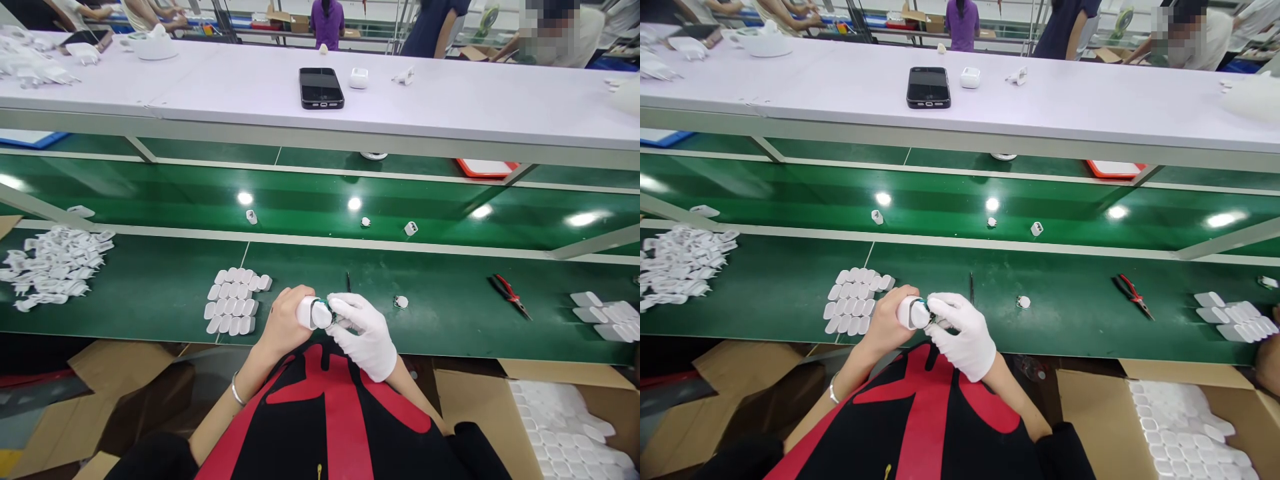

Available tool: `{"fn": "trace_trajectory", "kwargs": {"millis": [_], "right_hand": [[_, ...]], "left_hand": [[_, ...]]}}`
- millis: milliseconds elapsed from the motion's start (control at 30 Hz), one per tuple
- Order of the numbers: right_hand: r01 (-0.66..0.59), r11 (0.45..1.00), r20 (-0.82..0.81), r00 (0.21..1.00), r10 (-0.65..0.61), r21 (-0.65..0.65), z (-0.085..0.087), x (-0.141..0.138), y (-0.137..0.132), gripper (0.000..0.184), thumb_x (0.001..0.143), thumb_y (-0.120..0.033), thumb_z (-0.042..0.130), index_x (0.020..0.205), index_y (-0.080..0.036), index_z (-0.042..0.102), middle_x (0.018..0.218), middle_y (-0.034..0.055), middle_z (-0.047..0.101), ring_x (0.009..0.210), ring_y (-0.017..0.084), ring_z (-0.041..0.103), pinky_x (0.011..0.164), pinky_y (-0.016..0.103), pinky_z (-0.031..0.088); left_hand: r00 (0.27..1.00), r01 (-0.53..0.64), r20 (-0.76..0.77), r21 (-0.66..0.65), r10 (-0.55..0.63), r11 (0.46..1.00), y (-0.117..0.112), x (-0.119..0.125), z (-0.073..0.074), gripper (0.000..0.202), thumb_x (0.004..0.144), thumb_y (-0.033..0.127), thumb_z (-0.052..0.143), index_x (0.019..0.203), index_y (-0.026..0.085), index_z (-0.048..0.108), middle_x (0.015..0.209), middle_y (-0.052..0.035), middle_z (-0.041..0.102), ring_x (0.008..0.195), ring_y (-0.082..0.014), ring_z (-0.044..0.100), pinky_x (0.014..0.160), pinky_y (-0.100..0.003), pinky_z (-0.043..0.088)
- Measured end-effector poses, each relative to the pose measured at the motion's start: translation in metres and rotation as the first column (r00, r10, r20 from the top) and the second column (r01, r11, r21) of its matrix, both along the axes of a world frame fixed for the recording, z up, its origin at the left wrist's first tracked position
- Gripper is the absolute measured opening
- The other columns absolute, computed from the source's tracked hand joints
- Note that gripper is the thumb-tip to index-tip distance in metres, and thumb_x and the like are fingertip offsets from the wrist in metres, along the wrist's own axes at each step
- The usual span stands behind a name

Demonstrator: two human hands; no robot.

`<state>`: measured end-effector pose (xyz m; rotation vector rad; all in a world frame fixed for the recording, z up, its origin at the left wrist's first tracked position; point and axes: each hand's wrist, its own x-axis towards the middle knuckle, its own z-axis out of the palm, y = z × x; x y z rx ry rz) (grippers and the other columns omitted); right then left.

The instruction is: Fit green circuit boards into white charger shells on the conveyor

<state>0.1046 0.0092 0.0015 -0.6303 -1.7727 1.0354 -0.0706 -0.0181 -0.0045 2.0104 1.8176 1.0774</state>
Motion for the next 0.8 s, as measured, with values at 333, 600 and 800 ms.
{"fn": "trace_trajectory", "kwargs": {"millis": [333, 600, 800], "right_hand": [[0.096, 0.983, 0.101, 0.988, -0.113, 0.157, 0.007, -0.011, -0.007, 0.043, 0.082, -0.007, 0.056, 0.119, -0.027, 0.059, 0.112, 0.0090, 0.061, 0.096, 0.019, 0.063, 0.075, 0.029, 0.058], [-0.126, 0.926, -0.112, 0.989, 0.092, -0.355, 0.007, -0.004, -0.001, 0.054, 0.088, -0.035, 0.056, 0.139, -0.029, 0.040, 0.132, 0.0084, 0.052, 0.102, 0.021, 0.060, 0.088, 0.039, 0.053], [-0.282, 0.782, -0.241, 0.955, 0.173, -0.555, -0.004, -0.024, 0.001, 0.048, 0.091, -0.047, 0.050, 0.135, -0.027, 0.047, 0.140, 0.0054, 0.046, 0.131, 0.021, 0.040, 0.113, 0.041, 0.028]], "left_hand": [[0.999, 0.001, -0.039, 0.010, -0.001, 1.000, -0.002, 0.002, 0.001, 0.019, 0.068, 0.009, 0.049, 0.083, 0.020, 0.053, 0.077, -0.0016, 0.063, 0.066, -0.0177, 0.051, 0.064, -0.029, 0.040], [0.998, -0.024, 0.063, -0.039, 0.027, 0.999, -0.003, 0.005, -0.001, 0.022, 0.064, 0.010, 0.053, 0.083, 0.020, 0.053, 0.074, -0.0005, 0.061, 0.065, -0.0168, 0.051, 0.060, -0.027, 0.039], [0.977, 0.064, 0.203, -0.013, -0.060, 0.998, -0.002, 0.019, 0.000, 0.023, 0.061, 0.010, 0.054, 0.081, 0.020, 0.052, 0.071, 0.0008, 0.058, 0.062, -0.0148, 0.050, 0.059, -0.026, 0.039]]}}
